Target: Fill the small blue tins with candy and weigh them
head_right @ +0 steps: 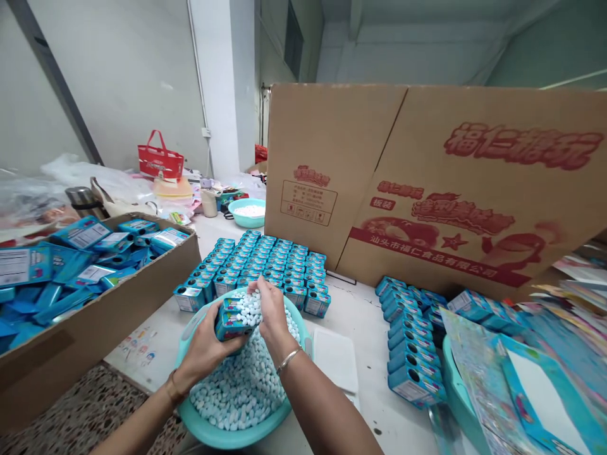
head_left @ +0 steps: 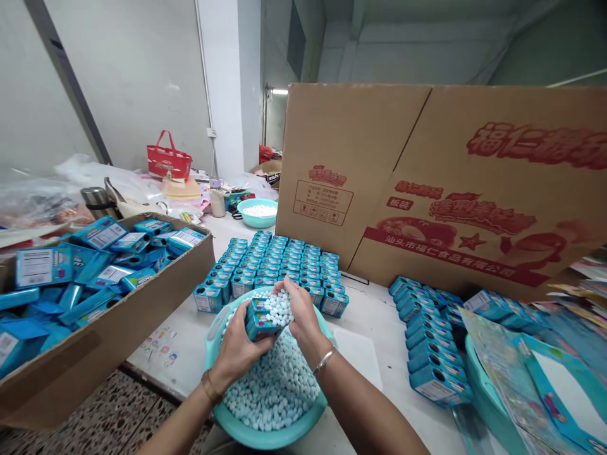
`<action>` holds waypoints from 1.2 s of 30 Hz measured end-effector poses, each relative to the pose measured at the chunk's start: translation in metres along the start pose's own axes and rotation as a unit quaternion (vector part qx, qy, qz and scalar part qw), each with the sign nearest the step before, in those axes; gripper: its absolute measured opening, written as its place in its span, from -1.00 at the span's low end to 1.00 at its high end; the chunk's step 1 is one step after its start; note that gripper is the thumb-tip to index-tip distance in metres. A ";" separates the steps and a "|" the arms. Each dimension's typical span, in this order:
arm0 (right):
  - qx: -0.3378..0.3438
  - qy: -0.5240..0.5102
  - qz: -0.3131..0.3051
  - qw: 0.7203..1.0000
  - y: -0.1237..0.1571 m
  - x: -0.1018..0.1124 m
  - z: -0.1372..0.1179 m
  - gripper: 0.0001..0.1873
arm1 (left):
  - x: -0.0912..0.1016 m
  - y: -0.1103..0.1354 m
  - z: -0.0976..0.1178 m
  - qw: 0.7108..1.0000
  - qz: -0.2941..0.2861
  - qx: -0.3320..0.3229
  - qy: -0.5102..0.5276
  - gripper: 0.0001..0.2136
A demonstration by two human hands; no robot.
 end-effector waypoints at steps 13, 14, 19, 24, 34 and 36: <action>-0.025 0.016 -0.016 0.999 -0.002 -0.007 0.004 -0.48 | 0.008 -0.003 0.012 1.000 -0.013 -0.025 -0.013 -0.33; -0.025 0.018 -0.016 0.999 -0.002 -0.008 0.005 -0.48 | 0.008 -0.003 0.012 0.999 -0.014 -0.025 -0.013 -0.33; -0.031 0.032 -0.037 0.998 0.003 -0.018 0.006 -0.45 | 0.008 -0.004 0.014 0.999 -0.019 -0.034 -0.016 -0.36; -0.017 0.046 -0.089 0.995 0.011 -0.025 -0.007 -0.42 | 0.013 -0.001 0.019 0.999 -0.040 -0.014 0.026 -0.35; -0.060 0.234 0.037 0.970 0.053 0.083 0.084 -0.42 | 0.002 0.001 0.021 0.928 -0.242 -0.058 -0.277 -0.51; -0.067 0.214 0.064 0.972 0.050 0.079 0.102 -0.38 | -0.017 0.002 0.018 0.912 -0.265 -0.063 -0.306 -0.54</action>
Point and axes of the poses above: each hand's wrist, its own y-axis away from the middle knuckle, its own x-axis out of the back of the hand, z = x × y, the point moved 10 cm from there along -y, towards the middle knuckle, and after that the axes turned 13 degrees about y, right-handed, at the moved point
